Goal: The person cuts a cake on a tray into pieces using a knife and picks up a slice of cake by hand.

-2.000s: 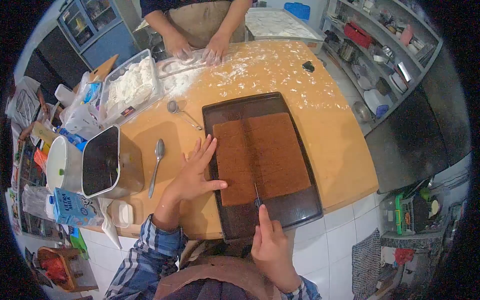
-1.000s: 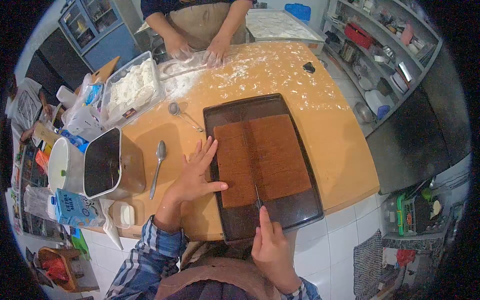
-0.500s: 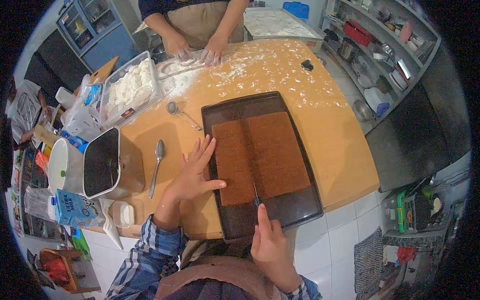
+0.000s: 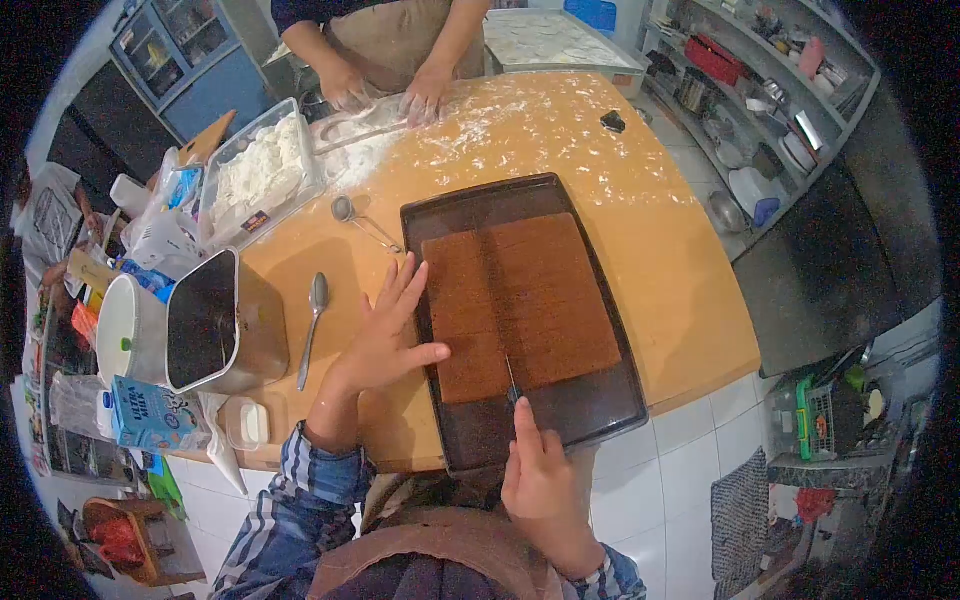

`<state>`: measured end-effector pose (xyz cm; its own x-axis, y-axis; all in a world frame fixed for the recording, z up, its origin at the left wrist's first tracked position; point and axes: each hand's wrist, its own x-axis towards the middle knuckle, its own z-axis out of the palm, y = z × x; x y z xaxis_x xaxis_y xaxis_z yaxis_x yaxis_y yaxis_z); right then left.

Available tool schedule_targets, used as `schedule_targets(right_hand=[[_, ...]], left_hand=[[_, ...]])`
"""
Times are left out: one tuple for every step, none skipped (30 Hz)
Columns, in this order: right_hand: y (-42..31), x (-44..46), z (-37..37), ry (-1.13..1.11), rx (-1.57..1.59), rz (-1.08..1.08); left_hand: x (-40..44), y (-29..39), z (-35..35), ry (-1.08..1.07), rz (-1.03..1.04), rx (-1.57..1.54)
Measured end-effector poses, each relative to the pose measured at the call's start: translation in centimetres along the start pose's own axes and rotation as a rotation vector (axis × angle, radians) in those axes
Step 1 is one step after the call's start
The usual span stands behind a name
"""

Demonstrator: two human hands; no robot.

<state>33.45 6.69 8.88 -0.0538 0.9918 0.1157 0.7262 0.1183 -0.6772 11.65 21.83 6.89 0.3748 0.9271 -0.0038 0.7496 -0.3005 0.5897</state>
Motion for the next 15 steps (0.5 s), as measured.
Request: schedule_targets(right_hand=[[0.1, 0.0, 0.0, 0.008, -0.002, -0.005], [0.1, -0.1, 0.1, 0.013, -0.006, -0.009], [0.2, -0.1, 0.2, 0.018, -0.01, -0.013], [0.3, -0.1, 0.2, 0.02, -0.016, -0.019], [0.3, -0.1, 0.2, 0.017, -0.012, -0.013], [0.3, -0.1, 0.2, 0.013, -0.008, -0.007], [0.3, -0.1, 0.3, 0.007, -0.003, -0.001], [0.2, 0.0, 0.3, 0.007, -0.004, 0.0], [0.0, 0.0, 0.2, 0.006, -0.005, 0.005], [0.0, 0.0, 0.2, 0.008, -0.008, 0.009], [0.0, -0.1, 0.2, 0.012, -0.004, 0.003], [0.1, -0.1, 0.2, 0.017, 0.0, -0.004], [0.2, 0.0, 0.2, 0.023, 0.004, -0.011], [0.0, 0.0, 0.1, 0.017, 0.0, 0.011], [-0.3, 0.0, 0.0, 0.01, -0.003, 0.033]], left_hand=[[0.3, 0.1, 0.3, 0.019, 0.001, 0.014], [0.6, 0.4, 0.5, 0.038, 0.003, 0.028], [0.9, 0.8, 0.6, 0.046, 0.008, 0.074], [1.2, 1.4, 0.6, 0.056, 0.011, 0.118], [1.5, 1.9, 0.6, 0.065, 0.011, 0.162], [1.7, 2.4, 0.5, 0.063, 0.016, 0.196], [2.0, 2.9, 0.5, 0.061, 0.021, 0.228], [2.2, 3.3, 0.5, 0.055, 0.026, 0.261], [2.4, 3.6, 0.7, 0.065, 0.038, 0.274], [2.6, 3.7, 1.1, 0.055, 0.035, 0.288], [2.9, 3.7, 1.5, 0.05, 0.035, 0.303], [3.2, 3.7, 1.8, 0.046, 0.036, 0.319], [3.3, 3.6, 2.1, 0.038, 0.028, 0.336], [3.3, 3.6, 2.1, 0.04, 0.027, 0.324], [3.2, 3.5, 2.1, 0.041, 0.026, 0.311]])
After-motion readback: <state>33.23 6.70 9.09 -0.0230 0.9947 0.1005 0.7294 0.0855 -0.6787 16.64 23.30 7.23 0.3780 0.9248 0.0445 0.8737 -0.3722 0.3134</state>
